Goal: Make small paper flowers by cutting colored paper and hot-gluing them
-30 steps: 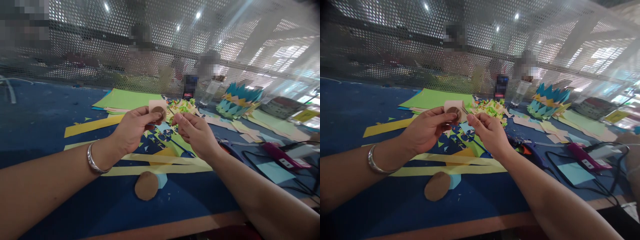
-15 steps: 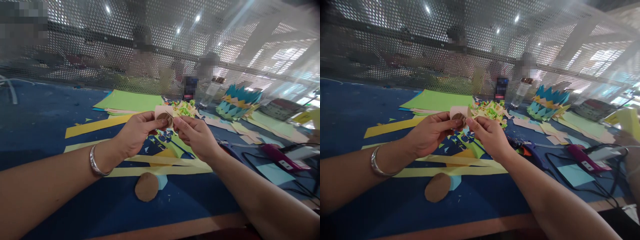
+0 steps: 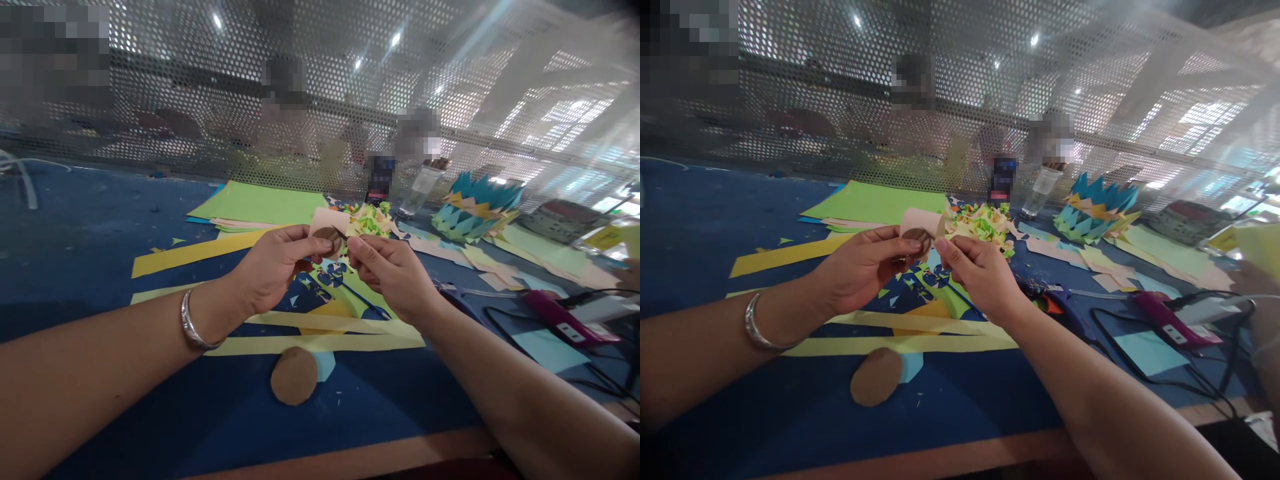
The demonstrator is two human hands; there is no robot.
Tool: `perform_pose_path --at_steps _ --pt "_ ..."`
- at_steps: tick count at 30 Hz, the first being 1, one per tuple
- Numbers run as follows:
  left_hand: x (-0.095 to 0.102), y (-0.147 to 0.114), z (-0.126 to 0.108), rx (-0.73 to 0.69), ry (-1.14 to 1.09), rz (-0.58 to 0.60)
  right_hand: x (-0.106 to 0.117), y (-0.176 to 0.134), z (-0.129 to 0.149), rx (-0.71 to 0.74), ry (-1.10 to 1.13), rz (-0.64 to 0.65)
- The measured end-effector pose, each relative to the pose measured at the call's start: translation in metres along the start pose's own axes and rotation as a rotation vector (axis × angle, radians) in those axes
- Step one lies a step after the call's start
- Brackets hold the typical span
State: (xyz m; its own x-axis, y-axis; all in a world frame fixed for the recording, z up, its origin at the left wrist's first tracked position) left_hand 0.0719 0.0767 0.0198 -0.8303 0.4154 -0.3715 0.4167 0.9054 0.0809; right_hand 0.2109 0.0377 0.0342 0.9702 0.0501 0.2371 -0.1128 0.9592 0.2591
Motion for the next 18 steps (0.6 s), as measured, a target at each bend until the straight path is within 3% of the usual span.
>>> perform_pose_path --at_steps 10,18 --pt "0.0035 0.0041 -0.0029 -0.074 0.005 0.002 0.0019 0.0012 -0.0021 0.022 -0.058 0.009" --pt "0.0061 0.0036 -0.0075 -0.092 0.161 -0.042 0.0046 0.0022 -0.0053 0.033 -0.117 0.002"
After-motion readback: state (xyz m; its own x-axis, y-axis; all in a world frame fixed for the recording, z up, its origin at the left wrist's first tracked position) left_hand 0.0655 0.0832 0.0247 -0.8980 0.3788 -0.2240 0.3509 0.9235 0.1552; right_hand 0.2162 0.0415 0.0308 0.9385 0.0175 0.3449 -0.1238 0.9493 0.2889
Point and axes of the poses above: each hand's wrist, its own y-axis towards the middle knuckle, its own x-axis out of the back of the hand, z = x × y, the point moved 8 cm from there along y, towards the middle knuckle, and after that the axes turned 4 degrees about -y, right-handed, at the moved point
